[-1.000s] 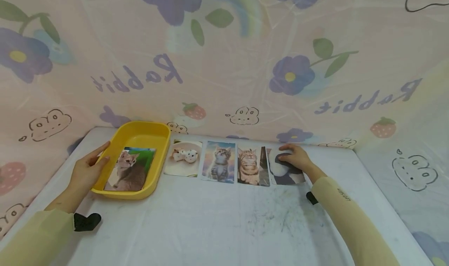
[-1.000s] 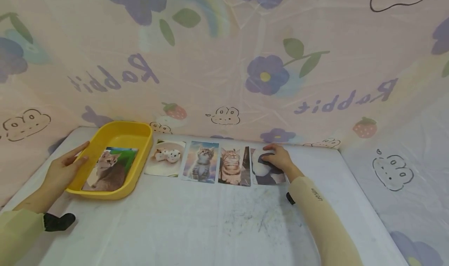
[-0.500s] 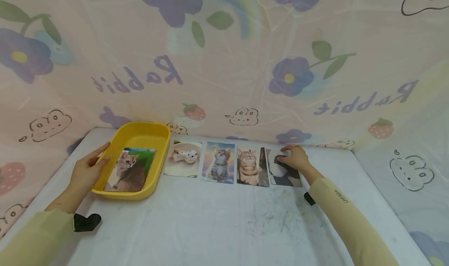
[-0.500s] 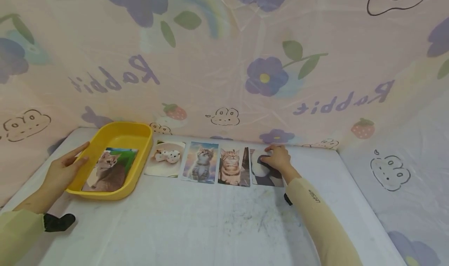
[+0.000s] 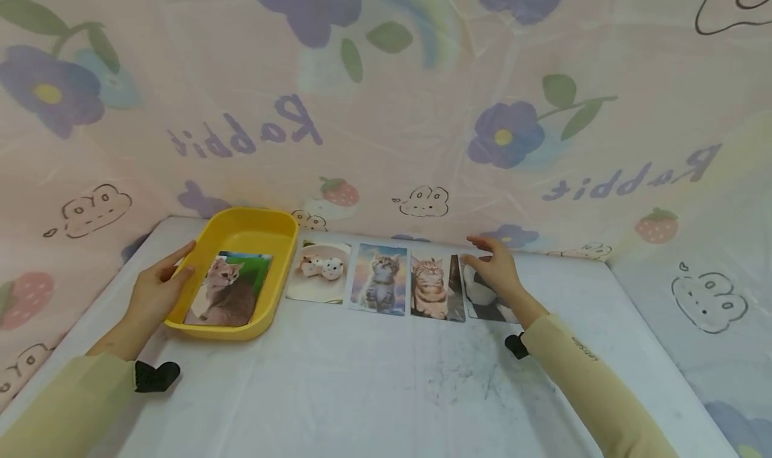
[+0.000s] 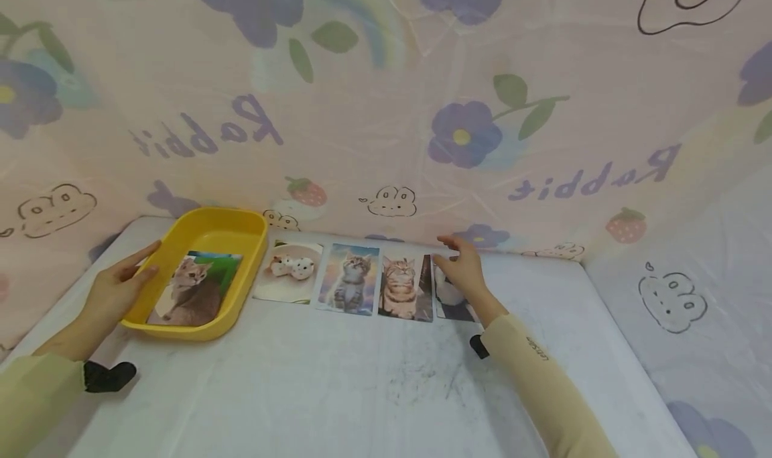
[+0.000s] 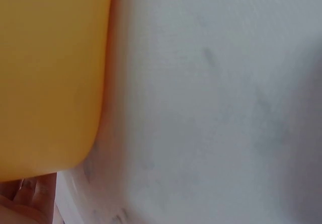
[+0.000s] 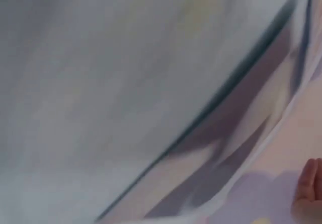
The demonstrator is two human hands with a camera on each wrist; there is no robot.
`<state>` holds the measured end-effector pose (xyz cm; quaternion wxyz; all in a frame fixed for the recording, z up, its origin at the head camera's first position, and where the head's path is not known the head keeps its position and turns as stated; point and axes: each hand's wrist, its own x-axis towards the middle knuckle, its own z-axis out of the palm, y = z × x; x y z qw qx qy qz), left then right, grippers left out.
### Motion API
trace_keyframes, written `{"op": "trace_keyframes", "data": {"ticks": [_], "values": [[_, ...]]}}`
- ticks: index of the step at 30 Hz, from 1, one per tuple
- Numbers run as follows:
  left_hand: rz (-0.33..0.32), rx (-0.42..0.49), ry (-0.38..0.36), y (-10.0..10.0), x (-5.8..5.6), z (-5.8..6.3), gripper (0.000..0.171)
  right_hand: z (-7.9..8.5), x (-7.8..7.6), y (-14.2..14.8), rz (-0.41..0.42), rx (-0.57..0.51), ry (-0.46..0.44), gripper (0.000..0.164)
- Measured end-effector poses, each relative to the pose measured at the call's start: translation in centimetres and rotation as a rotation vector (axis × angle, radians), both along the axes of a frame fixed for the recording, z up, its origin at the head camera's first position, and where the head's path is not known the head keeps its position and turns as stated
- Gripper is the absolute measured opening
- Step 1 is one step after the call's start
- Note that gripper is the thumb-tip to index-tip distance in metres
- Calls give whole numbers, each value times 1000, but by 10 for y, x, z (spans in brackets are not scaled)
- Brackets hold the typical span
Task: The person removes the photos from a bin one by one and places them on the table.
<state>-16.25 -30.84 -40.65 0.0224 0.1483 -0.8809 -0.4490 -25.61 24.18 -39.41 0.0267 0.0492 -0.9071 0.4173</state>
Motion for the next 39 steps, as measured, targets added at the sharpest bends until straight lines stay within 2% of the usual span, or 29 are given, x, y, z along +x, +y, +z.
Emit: {"op": "trace_keyframes", "data": {"ticks": [5,11,22,29,39], "values": [[-12,3,13,0,0,2,51,1,5,-30,48,-116,48,42],[-12,4,11,-1,1,1,50,-1,9,-70,111,-215,37,37],[7,29,-37,-2,-1,1,51,1,8,-137,244,-284,61,31],[-23,13,0,1,-1,2,50,6,1,-183,282,-282,51,29],[-4,11,-4,1,0,3,50,23,-3,-248,344,-314,-61,33]]}}
